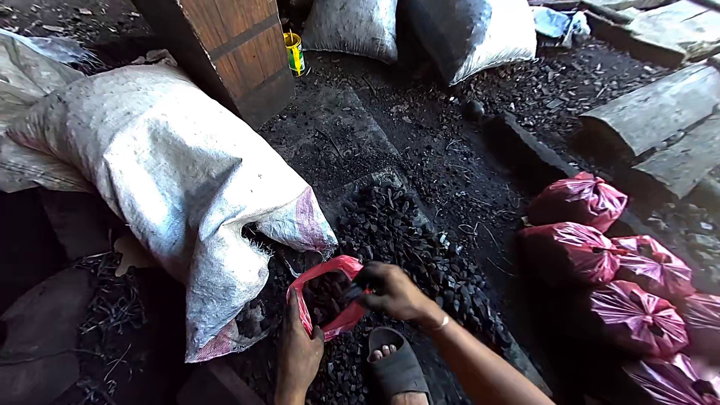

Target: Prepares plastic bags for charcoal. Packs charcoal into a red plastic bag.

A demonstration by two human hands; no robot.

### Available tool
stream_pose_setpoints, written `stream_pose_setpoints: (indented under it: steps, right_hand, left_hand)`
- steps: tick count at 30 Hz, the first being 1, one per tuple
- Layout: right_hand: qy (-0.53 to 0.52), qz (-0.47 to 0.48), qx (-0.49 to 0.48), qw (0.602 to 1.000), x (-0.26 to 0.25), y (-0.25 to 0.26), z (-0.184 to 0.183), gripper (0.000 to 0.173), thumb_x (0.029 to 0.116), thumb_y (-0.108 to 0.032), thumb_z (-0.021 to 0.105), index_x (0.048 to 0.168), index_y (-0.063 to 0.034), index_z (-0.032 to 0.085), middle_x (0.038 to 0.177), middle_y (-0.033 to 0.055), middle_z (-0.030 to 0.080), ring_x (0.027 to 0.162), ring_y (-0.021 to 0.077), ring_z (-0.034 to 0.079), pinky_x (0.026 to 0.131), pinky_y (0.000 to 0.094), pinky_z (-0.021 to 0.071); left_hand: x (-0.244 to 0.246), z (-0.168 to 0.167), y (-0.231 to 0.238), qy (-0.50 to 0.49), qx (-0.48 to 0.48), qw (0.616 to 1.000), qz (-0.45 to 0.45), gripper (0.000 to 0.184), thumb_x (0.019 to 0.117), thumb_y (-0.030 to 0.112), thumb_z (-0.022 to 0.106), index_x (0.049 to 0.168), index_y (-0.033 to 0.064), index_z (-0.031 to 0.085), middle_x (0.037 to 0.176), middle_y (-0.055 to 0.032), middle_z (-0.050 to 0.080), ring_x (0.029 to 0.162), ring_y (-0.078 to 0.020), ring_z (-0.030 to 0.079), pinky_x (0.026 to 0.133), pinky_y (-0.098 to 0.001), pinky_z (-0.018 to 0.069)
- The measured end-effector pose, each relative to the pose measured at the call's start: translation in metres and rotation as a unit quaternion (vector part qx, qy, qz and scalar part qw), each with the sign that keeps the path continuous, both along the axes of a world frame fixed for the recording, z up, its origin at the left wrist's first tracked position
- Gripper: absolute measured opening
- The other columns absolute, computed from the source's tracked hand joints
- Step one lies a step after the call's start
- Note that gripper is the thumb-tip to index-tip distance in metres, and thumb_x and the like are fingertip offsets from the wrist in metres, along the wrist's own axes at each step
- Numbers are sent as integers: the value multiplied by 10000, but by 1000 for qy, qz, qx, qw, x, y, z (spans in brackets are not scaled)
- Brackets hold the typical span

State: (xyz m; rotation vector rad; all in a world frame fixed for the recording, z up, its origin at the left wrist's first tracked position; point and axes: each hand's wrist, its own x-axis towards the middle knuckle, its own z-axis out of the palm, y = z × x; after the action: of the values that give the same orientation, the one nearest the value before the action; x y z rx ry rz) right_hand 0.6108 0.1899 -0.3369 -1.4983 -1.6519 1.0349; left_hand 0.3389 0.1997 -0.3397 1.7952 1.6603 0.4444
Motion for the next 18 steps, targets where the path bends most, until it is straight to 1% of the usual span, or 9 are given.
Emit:
stream_pose_setpoints:
  steps: [1,3,6,8,11,13,14,16,18]
  right_hand:
    - [-22,65,-7,998,-26,11,-3,313,889,-378,776,1101,-150,741,1069,5,719,961,124,685,884,376,600]
    - [-115,141,-43,982,-63,30,-12,370,890,-416,757,1128,-136,716,1141,67,703,1060,224,676,948,477,565]
    - [-223,133,-63,964,-88,46,-23,444,877,-379,741,1227,-112,675,1285,128,652,1210,333,618,995,559,527]
    - [-217,102,-39,970,-82,43,-21,427,904,-414,707,1237,-148,676,1280,94,657,1220,295,613,1011,512,526]
    - [-168,-3,28,985,-47,18,-15,297,952,-445,677,1161,-241,734,1182,-15,713,1128,146,658,980,400,561]
    - [-156,-98,17,983,-5,1,-17,224,957,-410,683,1103,-260,762,1117,-56,722,1059,89,674,936,381,589]
    - [-169,-143,-3,975,21,-5,-21,212,960,-400,679,1083,-253,768,1095,-57,730,1044,92,681,934,391,591]
    - [-215,-223,-62,949,74,-9,-36,245,966,-387,650,1096,-219,773,1096,-7,741,1058,159,691,965,453,572]
    - [-262,-260,-120,922,121,0,-55,308,978,-396,611,1141,-180,757,1162,61,731,1134,243,673,1020,514,530]
  left_hand:
    - [-2,1,0,3,3,1000,-1,1031,716,79,775,1611,46,265,1568,-223,421,1397,-369,485,1117,-555,443]
    - [-6,2,0,9,-1,1000,0,1036,717,76,786,1609,34,259,1570,-227,415,1407,-361,476,1131,-529,437]
    - [-9,1,-2,6,8,1000,0,1030,709,64,776,1603,24,267,1569,-235,411,1410,-365,470,1130,-518,438]
    - [-9,0,-3,7,11,1000,-4,1025,715,66,768,1606,27,264,1578,-226,405,1423,-359,458,1143,-516,424]
    - [-5,-3,-5,13,17,1000,-7,1042,716,72,780,1613,43,251,1558,-241,426,1397,-391,481,1117,-562,439]
    - [0,-5,-5,13,21,1000,-12,1034,726,79,777,1617,58,252,1543,-251,440,1370,-411,504,1090,-590,453]
    - [2,-6,-6,12,23,1000,-15,1032,729,86,773,1619,65,251,1539,-250,445,1361,-413,512,1081,-594,459]
    - [4,-7,-7,11,22,1000,-19,1038,730,103,770,1625,83,244,1529,-232,466,1342,-400,534,1064,-590,473]
    - [5,-7,-8,7,19,999,-26,1051,730,107,771,1631,94,230,1539,-217,460,1356,-379,525,1080,-566,468]
